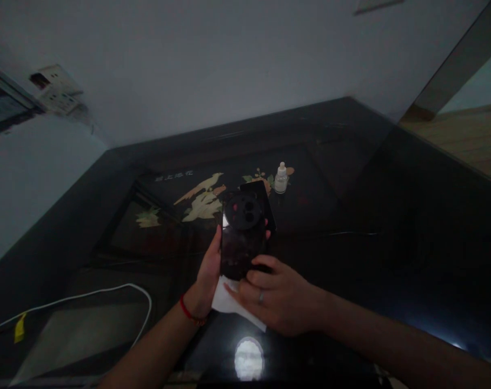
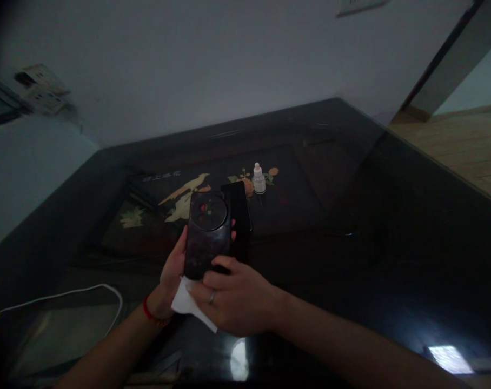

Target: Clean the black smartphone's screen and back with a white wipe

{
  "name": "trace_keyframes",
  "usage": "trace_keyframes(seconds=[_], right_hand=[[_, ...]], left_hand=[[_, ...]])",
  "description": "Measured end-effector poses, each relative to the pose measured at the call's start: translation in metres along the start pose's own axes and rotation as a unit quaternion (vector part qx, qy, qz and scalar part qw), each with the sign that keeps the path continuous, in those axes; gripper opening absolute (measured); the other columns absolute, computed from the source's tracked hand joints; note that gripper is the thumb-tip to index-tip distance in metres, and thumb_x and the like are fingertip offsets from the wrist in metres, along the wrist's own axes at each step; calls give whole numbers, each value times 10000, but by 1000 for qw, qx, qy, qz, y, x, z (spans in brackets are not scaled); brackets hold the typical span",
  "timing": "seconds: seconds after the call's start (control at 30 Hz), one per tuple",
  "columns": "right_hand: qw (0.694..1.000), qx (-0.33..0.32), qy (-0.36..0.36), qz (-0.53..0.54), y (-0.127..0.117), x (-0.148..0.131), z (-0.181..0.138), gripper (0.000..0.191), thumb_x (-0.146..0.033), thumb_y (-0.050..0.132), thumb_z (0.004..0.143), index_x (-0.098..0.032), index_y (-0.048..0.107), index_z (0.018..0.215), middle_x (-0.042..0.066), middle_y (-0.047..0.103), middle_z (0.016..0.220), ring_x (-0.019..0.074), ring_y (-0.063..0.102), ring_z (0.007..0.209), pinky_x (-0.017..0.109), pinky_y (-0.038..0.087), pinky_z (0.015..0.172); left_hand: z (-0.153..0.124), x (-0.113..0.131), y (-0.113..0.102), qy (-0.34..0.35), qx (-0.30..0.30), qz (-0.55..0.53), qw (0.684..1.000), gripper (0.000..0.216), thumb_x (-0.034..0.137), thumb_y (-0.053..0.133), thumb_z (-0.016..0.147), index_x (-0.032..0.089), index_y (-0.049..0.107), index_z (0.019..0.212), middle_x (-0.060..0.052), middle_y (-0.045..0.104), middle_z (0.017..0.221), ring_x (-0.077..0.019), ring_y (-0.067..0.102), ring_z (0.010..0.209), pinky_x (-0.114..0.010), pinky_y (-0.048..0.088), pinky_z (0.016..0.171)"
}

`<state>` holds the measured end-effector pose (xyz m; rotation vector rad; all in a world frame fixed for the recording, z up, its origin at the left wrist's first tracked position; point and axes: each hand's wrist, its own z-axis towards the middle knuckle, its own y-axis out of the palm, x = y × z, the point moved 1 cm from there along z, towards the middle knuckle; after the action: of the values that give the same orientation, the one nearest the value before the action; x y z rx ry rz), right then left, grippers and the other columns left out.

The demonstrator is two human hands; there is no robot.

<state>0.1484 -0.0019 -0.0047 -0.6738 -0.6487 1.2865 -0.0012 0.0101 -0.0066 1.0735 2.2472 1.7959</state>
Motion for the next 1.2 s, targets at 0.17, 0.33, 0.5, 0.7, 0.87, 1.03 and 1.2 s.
trace_keyframes(seconds=[0.17, 0.33, 0.5, 0.7, 0.87, 1.03, 1.2], right_hand=[[998, 49, 37, 0, -10, 11, -4, 278, -133, 415, 940, -87, 630, 1109, 28, 641, 839, 152, 503, 818, 367, 353, 937], [985, 63, 150, -65, -15, 29, -9, 270, -112, 444, 921, -76, 619, 1123, 62, 641, 850, 184, 498, 847, 374, 377, 906], [995, 47, 91, -4, -10, 22, -8, 238, -133, 439, 918, -119, 664, 993, 35, 644, 838, 169, 503, 800, 364, 362, 938], [998, 37, 41, 8, -16, 23, -4, 242, -131, 420, 939, -112, 661, 953, 20, 635, 775, 160, 523, 794, 353, 367, 920], [1000, -7, -9, 29, -14, 19, -4, 275, -144, 386, 950, -83, 637, 1045, 36, 666, 877, 163, 522, 812, 378, 371, 925], [997, 45, 53, 44, -16, 22, -7, 293, -155, 394, 938, -61, 617, 1103, 49, 637, 818, 181, 506, 806, 381, 393, 896], [974, 100, 203, 0, -24, 35, -10, 357, -182, 475, 913, -123, 547, 1258, 65, 587, 851, 210, 486, 845, 374, 435, 797]], left_hand=[[-1, 2, 2, -3, -6, 18, 1000, 712, 567, 153, 934, 91, 519, 1316, -108, 696, 1113, -194, 617, 1067, -312, 331, 1042], [-1, 2, 3, -8, 8, 25, 1000, 681, 533, 140, 946, 127, 615, 1217, -106, 692, 1122, -236, 553, 1179, -364, 288, 1078], [0, 3, 6, -20, -20, 35, 999, 743, 593, 112, 919, 118, 486, 1351, -137, 630, 1233, -259, 520, 1217, -399, 299, 1072], [0, 2, 0, -30, -31, 33, 999, 731, 589, 131, 923, 114, 479, 1356, -127, 631, 1237, -243, 514, 1229, -376, 292, 1080], [0, 8, -2, 21, -24, 23, 999, 683, 555, 163, 940, 114, 518, 1322, -107, 668, 1181, -218, 543, 1201, -363, 278, 1095], [0, 9, 0, 28, -20, 23, 999, 681, 552, 155, 941, 120, 506, 1333, -113, 667, 1181, -214, 586, 1141, -367, 291, 1088], [0, 7, 0, 6, -3, 34, 999, 678, 568, 187, 930, 126, 485, 1349, -131, 632, 1235, -261, 525, 1214, -426, 293, 1081]])
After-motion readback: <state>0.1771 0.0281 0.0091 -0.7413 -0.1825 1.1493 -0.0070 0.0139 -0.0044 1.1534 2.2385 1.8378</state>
